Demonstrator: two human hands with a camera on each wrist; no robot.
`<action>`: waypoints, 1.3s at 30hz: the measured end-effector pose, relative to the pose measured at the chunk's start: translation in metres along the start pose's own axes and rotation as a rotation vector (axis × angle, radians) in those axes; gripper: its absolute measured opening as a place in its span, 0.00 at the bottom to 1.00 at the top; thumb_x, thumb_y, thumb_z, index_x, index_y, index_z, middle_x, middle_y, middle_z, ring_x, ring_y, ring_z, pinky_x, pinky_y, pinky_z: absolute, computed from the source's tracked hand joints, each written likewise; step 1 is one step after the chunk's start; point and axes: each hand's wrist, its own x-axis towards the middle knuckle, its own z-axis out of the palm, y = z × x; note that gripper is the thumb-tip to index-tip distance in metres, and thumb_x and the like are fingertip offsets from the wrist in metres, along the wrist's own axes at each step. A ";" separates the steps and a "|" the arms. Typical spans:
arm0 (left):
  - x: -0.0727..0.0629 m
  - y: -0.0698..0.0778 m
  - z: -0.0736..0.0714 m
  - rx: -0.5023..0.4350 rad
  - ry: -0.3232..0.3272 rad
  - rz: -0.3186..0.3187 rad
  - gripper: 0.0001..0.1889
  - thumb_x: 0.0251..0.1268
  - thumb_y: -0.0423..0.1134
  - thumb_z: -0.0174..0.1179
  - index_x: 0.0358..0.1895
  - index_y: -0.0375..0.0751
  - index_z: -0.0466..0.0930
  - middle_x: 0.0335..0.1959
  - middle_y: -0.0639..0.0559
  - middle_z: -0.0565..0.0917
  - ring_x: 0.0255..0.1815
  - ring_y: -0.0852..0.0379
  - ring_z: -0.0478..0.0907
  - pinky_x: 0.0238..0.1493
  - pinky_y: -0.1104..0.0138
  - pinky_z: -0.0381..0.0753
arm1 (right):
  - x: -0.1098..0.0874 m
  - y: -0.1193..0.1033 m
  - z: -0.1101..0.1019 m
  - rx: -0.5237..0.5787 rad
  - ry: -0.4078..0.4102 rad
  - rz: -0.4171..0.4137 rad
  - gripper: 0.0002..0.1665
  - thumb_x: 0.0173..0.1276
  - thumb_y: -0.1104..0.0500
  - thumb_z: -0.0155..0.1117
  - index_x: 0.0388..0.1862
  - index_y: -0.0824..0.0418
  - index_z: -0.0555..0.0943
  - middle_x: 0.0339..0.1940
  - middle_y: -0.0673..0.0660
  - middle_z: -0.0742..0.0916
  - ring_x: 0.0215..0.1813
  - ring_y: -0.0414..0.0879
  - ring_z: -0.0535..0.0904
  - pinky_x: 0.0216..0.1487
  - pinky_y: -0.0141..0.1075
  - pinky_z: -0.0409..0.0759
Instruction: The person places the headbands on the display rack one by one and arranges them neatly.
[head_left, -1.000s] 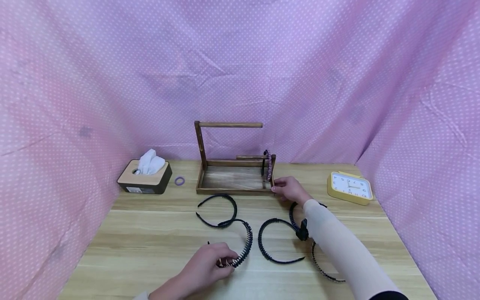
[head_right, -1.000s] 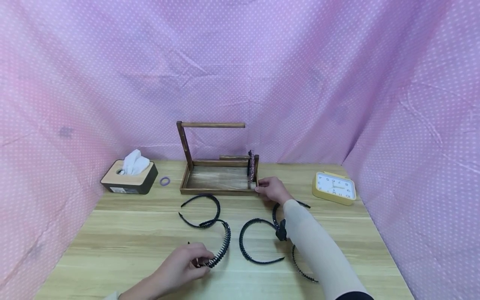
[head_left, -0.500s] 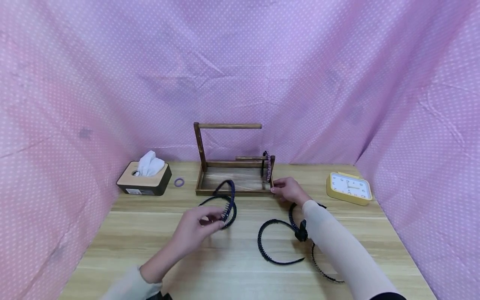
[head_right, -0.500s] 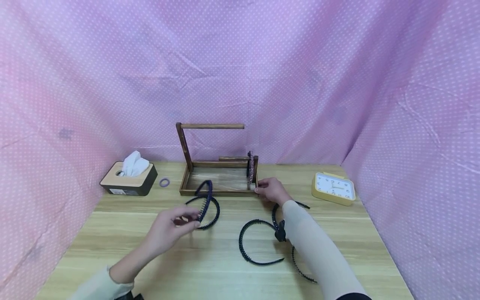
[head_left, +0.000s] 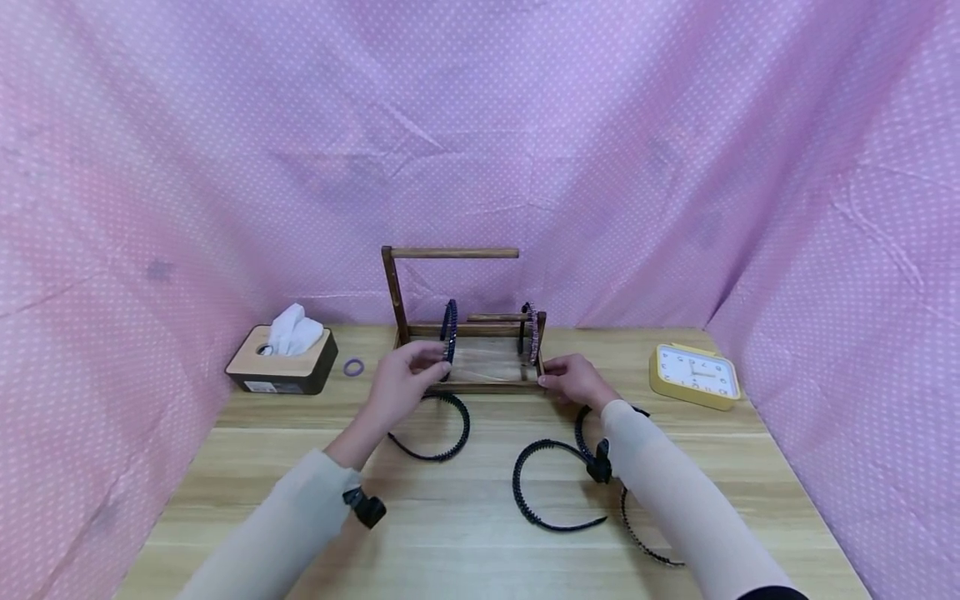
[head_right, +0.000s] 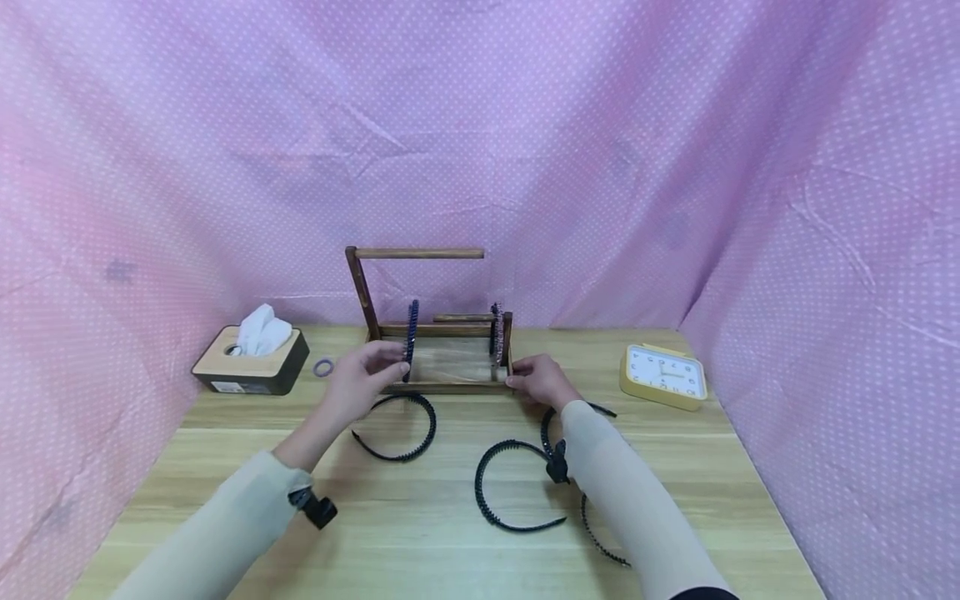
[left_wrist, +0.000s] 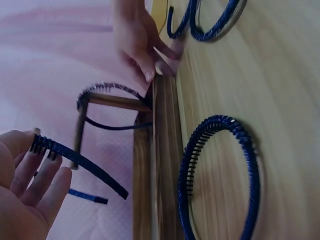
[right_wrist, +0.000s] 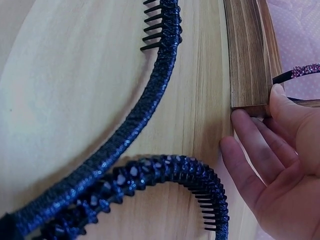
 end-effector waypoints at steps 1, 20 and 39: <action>0.007 -0.002 0.004 -0.004 -0.001 -0.012 0.15 0.66 0.34 0.70 0.54 0.36 0.85 0.46 0.42 0.90 0.46 0.47 0.87 0.49 0.61 0.87 | 0.000 0.000 0.000 -0.002 0.000 -0.004 0.27 0.75 0.58 0.66 0.70 0.67 0.76 0.60 0.66 0.86 0.51 0.52 0.87 0.41 0.43 0.88; 0.066 -0.008 0.091 -0.238 -0.102 -0.185 0.16 0.70 0.35 0.67 0.58 0.37 0.83 0.48 0.41 0.87 0.43 0.50 0.87 0.45 0.51 0.89 | -0.001 -0.001 -0.001 -0.008 0.015 -0.016 0.27 0.74 0.59 0.66 0.68 0.68 0.77 0.57 0.65 0.87 0.48 0.51 0.87 0.41 0.44 0.88; 0.074 0.000 0.108 -0.209 -0.118 -0.229 0.16 0.71 0.34 0.65 0.58 0.33 0.81 0.50 0.39 0.87 0.44 0.43 0.88 0.44 0.51 0.89 | 0.003 0.003 0.000 -0.042 0.031 -0.012 0.24 0.74 0.58 0.67 0.66 0.64 0.80 0.54 0.62 0.89 0.43 0.47 0.87 0.37 0.41 0.87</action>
